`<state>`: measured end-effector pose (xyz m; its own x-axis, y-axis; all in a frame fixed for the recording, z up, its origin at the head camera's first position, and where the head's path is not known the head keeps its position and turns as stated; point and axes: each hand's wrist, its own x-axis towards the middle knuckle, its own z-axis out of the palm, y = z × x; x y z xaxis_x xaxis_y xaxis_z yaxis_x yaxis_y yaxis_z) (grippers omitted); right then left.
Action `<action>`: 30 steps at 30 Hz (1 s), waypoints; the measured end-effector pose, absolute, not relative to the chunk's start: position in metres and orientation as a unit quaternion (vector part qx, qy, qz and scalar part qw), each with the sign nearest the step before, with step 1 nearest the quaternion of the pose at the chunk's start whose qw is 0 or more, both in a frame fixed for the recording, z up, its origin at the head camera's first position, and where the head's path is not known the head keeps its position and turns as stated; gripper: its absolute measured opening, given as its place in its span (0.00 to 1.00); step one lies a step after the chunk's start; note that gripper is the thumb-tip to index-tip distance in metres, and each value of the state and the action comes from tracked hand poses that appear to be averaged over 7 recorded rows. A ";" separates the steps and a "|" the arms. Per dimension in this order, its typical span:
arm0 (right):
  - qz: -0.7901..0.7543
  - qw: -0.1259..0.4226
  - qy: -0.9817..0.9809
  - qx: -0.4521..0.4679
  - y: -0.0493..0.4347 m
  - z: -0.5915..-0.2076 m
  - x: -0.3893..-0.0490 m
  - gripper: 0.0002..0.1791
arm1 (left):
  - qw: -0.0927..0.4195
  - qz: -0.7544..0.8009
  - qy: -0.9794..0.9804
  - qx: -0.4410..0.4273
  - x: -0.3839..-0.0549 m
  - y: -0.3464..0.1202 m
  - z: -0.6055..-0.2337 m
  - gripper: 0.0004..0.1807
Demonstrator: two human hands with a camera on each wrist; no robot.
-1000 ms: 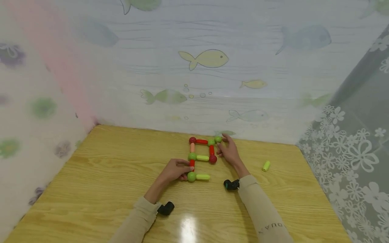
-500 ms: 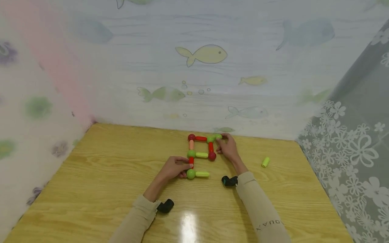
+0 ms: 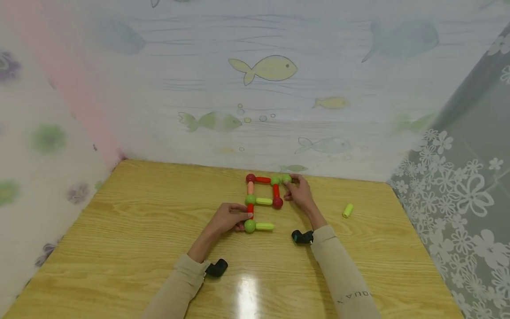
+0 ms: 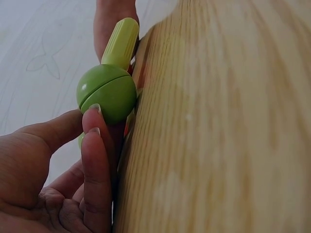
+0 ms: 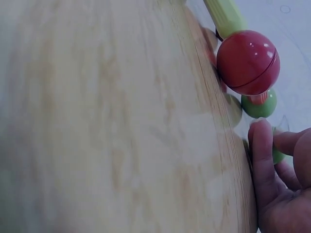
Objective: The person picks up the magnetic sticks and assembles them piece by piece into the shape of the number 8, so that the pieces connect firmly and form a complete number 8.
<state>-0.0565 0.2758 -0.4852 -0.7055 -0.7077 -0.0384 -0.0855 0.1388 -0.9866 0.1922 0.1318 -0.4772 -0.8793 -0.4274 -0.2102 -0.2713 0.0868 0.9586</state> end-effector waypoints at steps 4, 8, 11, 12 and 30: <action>-0.593 0.261 0.711 -0.275 0.279 -0.486 -0.055 0.25 | 0.059 -0.635 -0.734 0.234 0.192 0.133 -0.477 0.23; -0.597 0.253 0.710 -0.275 0.283 -0.487 -0.052 0.25 | 0.061 -0.636 -0.734 0.233 0.191 0.134 -0.477 0.23; -0.594 0.252 0.712 -0.277 0.287 -0.487 -0.049 0.25 | 0.060 -0.634 -0.734 0.236 0.190 0.135 -0.477 0.23; -0.593 0.254 0.712 -0.279 0.288 -0.487 -0.048 0.25 | 0.060 -0.633 -0.735 0.237 0.190 0.135 -0.477 0.22; -0.501 0.244 0.766 -0.320 0.334 -0.478 -0.009 0.21 | 0.070 -0.629 -0.734 0.248 0.191 0.133 -0.477 0.22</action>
<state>-0.0090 0.3343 -0.4778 -0.6760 -0.7351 -0.0526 -0.2474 0.2936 -0.9234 0.1905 0.1330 -0.4770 -0.8672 -0.4517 -0.2095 -0.2761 0.0861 0.9573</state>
